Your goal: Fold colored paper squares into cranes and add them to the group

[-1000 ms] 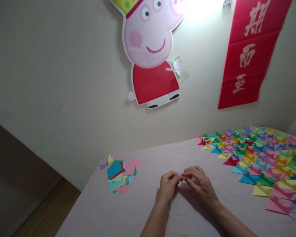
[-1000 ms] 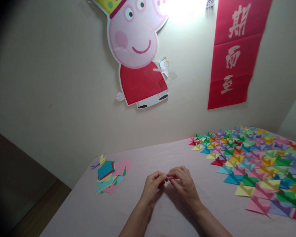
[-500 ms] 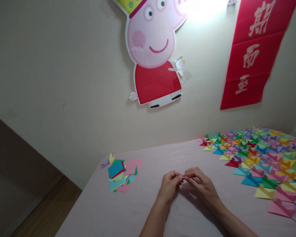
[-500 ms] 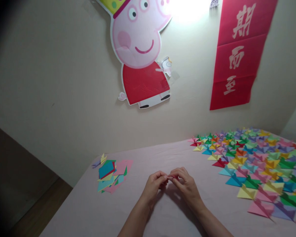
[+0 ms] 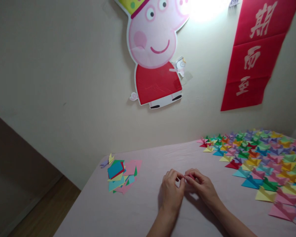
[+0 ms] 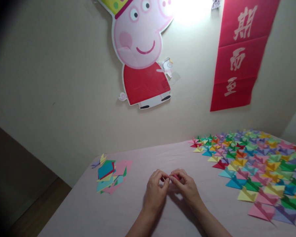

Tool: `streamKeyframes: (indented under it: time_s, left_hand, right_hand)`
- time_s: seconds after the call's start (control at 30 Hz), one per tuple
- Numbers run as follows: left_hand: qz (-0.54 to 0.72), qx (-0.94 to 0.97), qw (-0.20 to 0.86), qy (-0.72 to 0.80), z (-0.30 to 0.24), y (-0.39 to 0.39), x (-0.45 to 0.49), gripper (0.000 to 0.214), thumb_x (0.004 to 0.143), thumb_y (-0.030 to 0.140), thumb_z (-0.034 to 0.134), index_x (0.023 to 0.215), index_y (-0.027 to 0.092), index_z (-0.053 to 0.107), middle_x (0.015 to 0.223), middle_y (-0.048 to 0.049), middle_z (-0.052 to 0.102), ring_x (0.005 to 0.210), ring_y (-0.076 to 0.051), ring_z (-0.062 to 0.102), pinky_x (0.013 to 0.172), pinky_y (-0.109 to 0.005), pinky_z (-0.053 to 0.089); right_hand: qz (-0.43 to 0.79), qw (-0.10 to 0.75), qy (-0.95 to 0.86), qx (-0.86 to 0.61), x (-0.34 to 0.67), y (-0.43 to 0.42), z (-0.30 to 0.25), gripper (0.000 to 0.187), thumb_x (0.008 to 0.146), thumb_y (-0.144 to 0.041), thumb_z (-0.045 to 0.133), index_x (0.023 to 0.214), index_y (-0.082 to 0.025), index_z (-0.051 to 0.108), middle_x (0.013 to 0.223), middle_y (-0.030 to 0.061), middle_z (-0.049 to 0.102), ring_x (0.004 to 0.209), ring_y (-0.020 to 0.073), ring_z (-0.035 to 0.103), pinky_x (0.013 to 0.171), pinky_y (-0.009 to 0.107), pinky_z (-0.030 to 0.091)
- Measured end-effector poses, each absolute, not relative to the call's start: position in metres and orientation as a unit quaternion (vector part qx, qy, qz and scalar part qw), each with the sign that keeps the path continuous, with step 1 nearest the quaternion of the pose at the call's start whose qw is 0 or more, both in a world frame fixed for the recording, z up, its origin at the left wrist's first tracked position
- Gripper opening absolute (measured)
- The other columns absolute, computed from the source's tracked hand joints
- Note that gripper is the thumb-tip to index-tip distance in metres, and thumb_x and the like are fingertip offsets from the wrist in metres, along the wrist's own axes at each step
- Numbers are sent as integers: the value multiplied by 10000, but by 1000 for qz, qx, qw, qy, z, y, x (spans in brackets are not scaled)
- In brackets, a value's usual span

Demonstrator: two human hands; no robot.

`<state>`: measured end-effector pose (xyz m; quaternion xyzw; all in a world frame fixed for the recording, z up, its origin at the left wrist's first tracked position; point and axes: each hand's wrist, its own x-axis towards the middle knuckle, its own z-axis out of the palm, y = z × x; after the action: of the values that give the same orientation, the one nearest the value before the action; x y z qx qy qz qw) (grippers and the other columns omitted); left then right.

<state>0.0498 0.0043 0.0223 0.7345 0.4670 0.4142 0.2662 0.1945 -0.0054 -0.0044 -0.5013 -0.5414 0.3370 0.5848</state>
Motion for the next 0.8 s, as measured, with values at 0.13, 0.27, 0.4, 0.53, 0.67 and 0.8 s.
streamKeyframes:
  time_s: [0.13,0.27,0.4,0.53,0.67,0.8]
  left_hand:
    - [407,742,268,461,21,2,52,116,828,173,571,733,237,586,809,-14,640,803,-214,548,764,-330,377]
    - [396,734,297,465,16,-1,55,130,845,175,535,742,240,577,814,-13,641,801,-208,554,761,-327,373]
    - [395,710,335,478,8,-2,59,62,839,203,560,823,232,612,848,-12,635,810,-198,550,754,-309,376]
    - [396,693,385,463,2,3,61,162,859,294,572,723,213,604,765,-2,584,736,-177,508,692,-286,368]
    - [433,630,472,438,1,11,56,210,821,313,583,646,203,547,672,23,506,651,-149,442,633,-265,343]
    - [448,594,516,424,1,16,52,205,766,324,605,628,197,523,634,31,483,635,-140,425,620,-254,334]
  right_hand:
    - [361,584,-531,-496,193,-4,-7,437,738,-624,664,663,-196,617,672,8,576,649,181,540,614,293,460]
    - [396,595,-505,-484,192,-2,-12,453,724,-632,666,636,-204,550,624,-20,501,604,162,484,576,280,440]
    - [427,604,-475,-476,191,-2,-11,431,735,-613,678,673,-202,565,621,-26,489,593,155,472,563,275,434]
    - [465,598,-461,-463,190,-5,-6,384,764,-569,685,688,-205,590,595,-35,487,547,137,453,523,264,410]
    - [460,606,-461,-458,191,-5,-4,346,744,-542,712,877,-224,678,738,10,613,690,189,570,622,310,479]
    - [441,618,-460,-460,193,-4,-7,415,740,-496,726,1057,-238,652,643,-36,555,578,159,532,578,298,470]
